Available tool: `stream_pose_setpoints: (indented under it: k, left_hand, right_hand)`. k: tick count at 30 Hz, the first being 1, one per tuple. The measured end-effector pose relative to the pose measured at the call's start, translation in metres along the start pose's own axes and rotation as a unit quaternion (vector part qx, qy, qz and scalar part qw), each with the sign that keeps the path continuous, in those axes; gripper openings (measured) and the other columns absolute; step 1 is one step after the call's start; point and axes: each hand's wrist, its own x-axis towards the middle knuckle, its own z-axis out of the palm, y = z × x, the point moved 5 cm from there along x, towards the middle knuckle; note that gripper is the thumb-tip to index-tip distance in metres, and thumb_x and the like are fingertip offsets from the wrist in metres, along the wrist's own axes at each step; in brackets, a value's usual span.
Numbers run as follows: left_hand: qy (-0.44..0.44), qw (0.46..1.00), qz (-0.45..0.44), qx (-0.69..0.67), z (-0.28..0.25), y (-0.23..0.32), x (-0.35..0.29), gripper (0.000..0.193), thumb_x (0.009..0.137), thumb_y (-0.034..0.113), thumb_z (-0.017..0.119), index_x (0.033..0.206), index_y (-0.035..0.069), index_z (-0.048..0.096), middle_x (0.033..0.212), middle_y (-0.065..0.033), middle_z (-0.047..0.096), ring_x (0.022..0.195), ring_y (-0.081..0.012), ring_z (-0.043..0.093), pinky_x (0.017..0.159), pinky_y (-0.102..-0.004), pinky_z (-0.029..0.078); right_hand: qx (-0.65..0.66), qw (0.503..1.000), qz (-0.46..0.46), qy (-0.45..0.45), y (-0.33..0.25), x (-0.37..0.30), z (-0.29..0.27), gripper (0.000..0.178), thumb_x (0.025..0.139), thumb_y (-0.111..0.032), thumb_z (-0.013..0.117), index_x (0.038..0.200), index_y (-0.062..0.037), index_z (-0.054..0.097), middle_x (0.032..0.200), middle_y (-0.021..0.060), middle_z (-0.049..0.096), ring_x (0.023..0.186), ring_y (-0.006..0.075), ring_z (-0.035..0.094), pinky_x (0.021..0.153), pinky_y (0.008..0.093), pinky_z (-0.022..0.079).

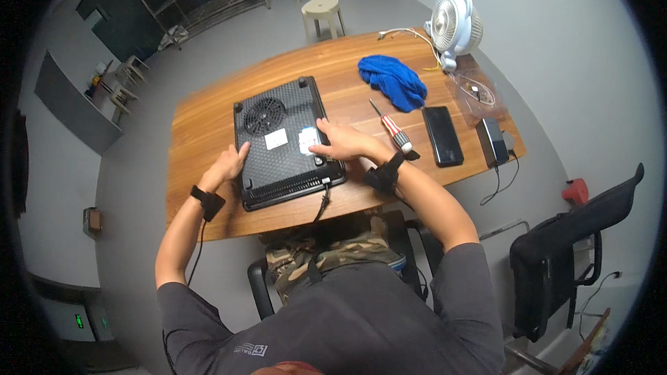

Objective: The person uses a screwdriver to remove screws from the bottom of a black electronic device. They then lift the bottom cover to reveal the internal components.

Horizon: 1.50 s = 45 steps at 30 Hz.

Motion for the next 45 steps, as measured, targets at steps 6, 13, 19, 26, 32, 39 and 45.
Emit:
stream_pose_setpoints:
  k: [6,13,19,26,32,39,45]
  left_hand:
    - [-0.036,0.998,0.017,0.040,0.003,0.001,0.008,0.086,0.109,0.061,0.030,0.132,-0.020,0.047,0.122,-0.0453,0.060,0.120,-0.0543,0.059,0.103,-0.0537,0.048]
    - [-0.053,0.997,-0.006,0.060,-0.002,0.004,-0.002,0.086,0.109,0.062,0.025,0.128,-0.017,0.052,0.119,-0.0436,0.063,0.118,-0.0554,0.059,0.104,-0.0542,0.045]
    - [-0.053,0.994,-0.033,0.090,-0.003,0.007,-0.008,0.084,0.108,0.065,0.026,0.124,-0.013,0.054,0.116,-0.0384,0.067,0.115,-0.0530,0.062,0.102,-0.0559,0.047]
    - [-0.064,0.994,-0.025,0.084,-0.003,0.005,-0.008,0.084,0.107,0.066,0.026,0.124,-0.011,0.054,0.117,-0.0365,0.068,0.116,-0.0515,0.063,0.101,-0.0558,0.048]
    - [-0.056,0.993,-0.034,0.096,-0.006,0.010,-0.011,0.086,0.106,0.068,0.025,0.126,-0.011,0.054,0.118,-0.0357,0.068,0.117,-0.0499,0.063,0.103,-0.0545,0.048]
    - [-0.059,0.994,-0.037,0.080,-0.007,0.013,-0.016,0.088,0.105,0.070,0.024,0.128,-0.011,0.053,0.119,-0.0355,0.068,0.118,-0.0498,0.063,0.103,-0.0543,0.048]
    - [-0.056,0.995,-0.028,0.081,-0.006,0.014,-0.015,0.090,0.105,0.070,0.025,0.130,-0.011,0.052,0.120,-0.0356,0.068,0.118,-0.0495,0.064,0.103,-0.0538,0.048]
  right_hand:
    - [-0.043,0.999,0.010,-0.008,0.000,-0.003,0.001,0.087,0.098,-0.045,0.066,0.153,0.0116,0.031,0.154,0.0384,0.041,0.140,0.0488,0.047,0.118,0.0466,0.040]
    - [-0.070,0.998,0.001,-0.006,0.004,-0.001,0.006,0.084,0.097,-0.038,0.071,0.152,0.0146,0.034,0.154,0.0395,0.039,0.145,0.0478,0.040,0.122,0.0451,0.035]
    - [-0.038,0.999,0.000,-0.010,0.003,-0.007,0.007,0.083,0.098,-0.035,0.070,0.152,0.0150,0.033,0.155,0.0398,0.037,0.147,0.0476,0.039,0.124,0.0440,0.034]
    - [-0.038,0.999,0.006,-0.011,-0.004,-0.011,0.002,0.083,0.097,-0.035,0.071,0.152,0.0149,0.033,0.156,0.0391,0.036,0.147,0.0460,0.039,0.124,0.0433,0.034]
    - [0.016,0.999,0.048,0.000,-0.010,-0.014,-0.028,0.068,0.097,-0.033,0.071,0.150,0.0039,0.047,0.140,0.0346,0.057,0.129,0.0437,0.060,0.110,0.0455,0.048]
    - [-0.261,0.942,0.190,0.094,0.026,-0.077,-0.089,0.049,0.091,-0.038,0.076,0.115,0.0010,0.059,0.114,0.0215,0.062,0.102,0.0402,0.067,0.084,0.0485,0.057]
    - [-0.310,0.915,0.256,0.045,0.064,-0.115,-0.068,0.056,0.092,-0.045,0.074,0.119,0.0021,0.057,0.116,0.0239,0.065,0.100,0.0422,0.071,0.082,0.0502,0.058]
